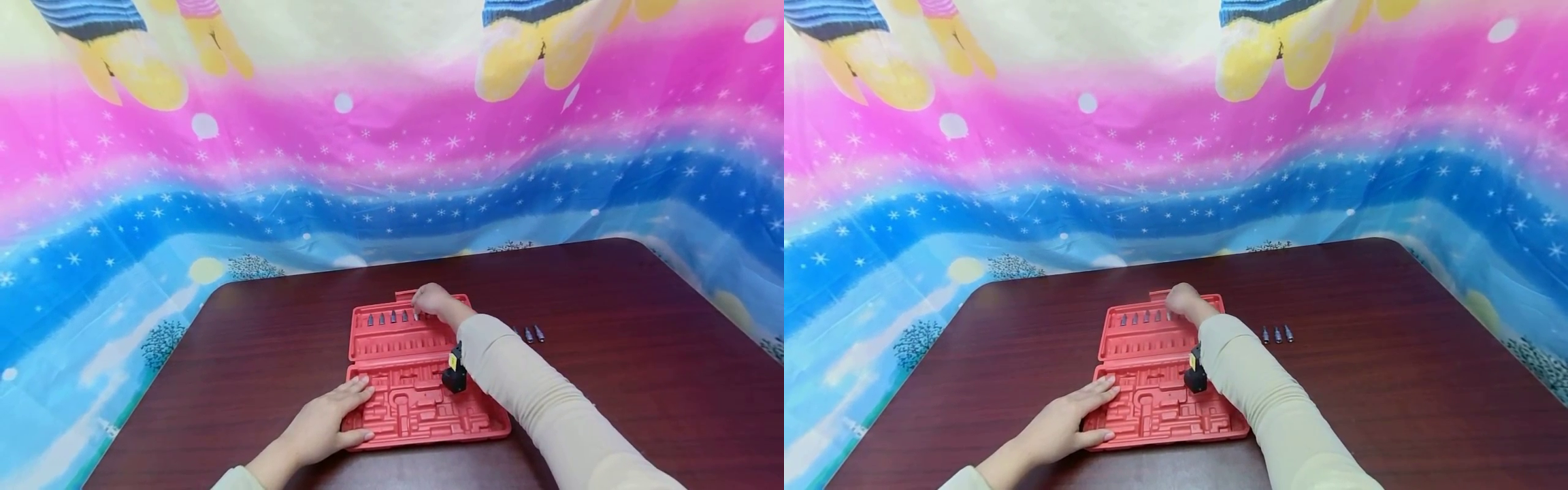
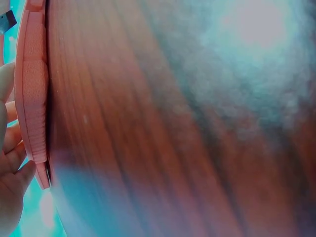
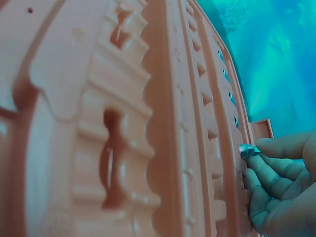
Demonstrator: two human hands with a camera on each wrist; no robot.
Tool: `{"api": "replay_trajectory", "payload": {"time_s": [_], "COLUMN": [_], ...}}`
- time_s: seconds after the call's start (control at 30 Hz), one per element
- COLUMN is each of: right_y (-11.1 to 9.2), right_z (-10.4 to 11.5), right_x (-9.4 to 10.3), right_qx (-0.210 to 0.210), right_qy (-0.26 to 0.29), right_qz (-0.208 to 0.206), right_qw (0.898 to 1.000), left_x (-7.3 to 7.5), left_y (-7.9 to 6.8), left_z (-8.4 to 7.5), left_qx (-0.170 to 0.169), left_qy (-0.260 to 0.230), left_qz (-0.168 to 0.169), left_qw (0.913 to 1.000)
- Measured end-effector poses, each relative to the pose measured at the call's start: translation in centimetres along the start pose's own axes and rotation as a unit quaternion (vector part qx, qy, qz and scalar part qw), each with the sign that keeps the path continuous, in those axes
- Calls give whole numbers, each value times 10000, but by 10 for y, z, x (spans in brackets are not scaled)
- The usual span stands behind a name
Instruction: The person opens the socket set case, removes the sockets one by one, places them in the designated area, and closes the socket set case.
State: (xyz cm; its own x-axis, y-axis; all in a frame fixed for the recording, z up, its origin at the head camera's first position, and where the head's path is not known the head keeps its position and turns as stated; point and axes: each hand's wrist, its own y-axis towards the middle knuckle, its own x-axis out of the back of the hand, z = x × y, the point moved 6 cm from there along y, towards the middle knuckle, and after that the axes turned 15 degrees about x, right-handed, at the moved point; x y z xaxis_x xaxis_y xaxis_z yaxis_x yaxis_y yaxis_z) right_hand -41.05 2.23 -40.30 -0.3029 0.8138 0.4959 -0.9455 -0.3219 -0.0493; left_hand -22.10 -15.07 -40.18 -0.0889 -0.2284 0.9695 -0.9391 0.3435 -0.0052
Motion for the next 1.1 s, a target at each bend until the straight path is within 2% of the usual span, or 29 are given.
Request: {"api": "replay_trajectory", "payload": {"time_s": [0.27, 0.37, 0.5, 0.77, 1.0, 1.1], "right_y": [-2, -1, -1, -4, -15, -23], "right_z": [0, 0, -1, 0, 8, 11], "right_x": [0, 0, 1, 6, 11, 14], "right_qx": [16, 115, 190, 366, 456, 554], "right_qy": [-103, -234, -113, 700, 1372, 1800], "right_qz": [70, -19, -336, -932, -900, -901], "right_qw": [9999, 9997, 9992, 9925, 9854, 9780], "left_x": [-1, -1, -1, -2, -1, -1], "left_y": [0, 0, 0, -1, -1, -1], "left_z": [2, 3, 2, 2, 2, 1], "left_qx": [-13, -13, -14, -22, 5, 8], "left_qy": [25, 37, 40, 16, -10, 2], "left_qz": [-44, -81, -89, -104, -93, -97], "left_qw": [10000, 10000, 10000, 9999, 10000, 10000]}}
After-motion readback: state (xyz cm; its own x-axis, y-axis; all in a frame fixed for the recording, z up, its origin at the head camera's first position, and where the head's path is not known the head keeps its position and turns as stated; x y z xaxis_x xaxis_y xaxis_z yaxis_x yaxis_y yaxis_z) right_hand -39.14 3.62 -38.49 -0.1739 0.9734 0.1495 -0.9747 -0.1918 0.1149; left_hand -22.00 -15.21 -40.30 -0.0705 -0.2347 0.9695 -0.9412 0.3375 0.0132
